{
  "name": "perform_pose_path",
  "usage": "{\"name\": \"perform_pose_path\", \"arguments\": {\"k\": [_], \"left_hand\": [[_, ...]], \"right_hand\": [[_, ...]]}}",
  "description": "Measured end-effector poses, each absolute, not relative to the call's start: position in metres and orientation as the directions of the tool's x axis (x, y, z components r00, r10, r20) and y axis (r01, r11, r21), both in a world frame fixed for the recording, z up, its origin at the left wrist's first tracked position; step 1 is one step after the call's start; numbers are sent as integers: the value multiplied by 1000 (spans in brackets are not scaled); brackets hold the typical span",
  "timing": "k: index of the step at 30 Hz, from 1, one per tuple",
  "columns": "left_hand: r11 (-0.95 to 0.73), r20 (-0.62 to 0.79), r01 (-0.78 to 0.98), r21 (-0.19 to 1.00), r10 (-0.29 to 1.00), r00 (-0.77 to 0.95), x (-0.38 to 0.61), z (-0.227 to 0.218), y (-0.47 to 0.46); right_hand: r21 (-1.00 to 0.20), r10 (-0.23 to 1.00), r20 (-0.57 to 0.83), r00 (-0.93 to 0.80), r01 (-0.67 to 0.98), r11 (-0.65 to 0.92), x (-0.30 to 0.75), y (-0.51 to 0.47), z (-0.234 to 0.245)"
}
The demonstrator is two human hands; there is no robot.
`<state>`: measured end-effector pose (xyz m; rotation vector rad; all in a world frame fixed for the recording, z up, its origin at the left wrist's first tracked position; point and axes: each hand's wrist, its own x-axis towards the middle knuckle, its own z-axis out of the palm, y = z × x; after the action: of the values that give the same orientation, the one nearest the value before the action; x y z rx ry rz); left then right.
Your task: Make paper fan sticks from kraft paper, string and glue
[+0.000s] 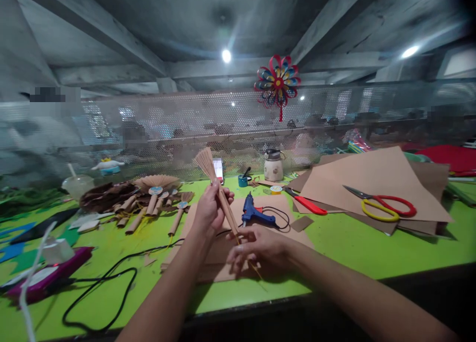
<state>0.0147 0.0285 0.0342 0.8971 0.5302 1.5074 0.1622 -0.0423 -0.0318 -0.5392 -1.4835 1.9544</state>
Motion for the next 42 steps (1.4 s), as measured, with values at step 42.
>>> {"name": "perform_pose_path", "arguments": {"k": [42], "left_hand": [[-130,35,-564,815,984,-175,7,10,29]], "right_hand": [[-942,661,31,-749,199,270,158,-48,-34]]}}
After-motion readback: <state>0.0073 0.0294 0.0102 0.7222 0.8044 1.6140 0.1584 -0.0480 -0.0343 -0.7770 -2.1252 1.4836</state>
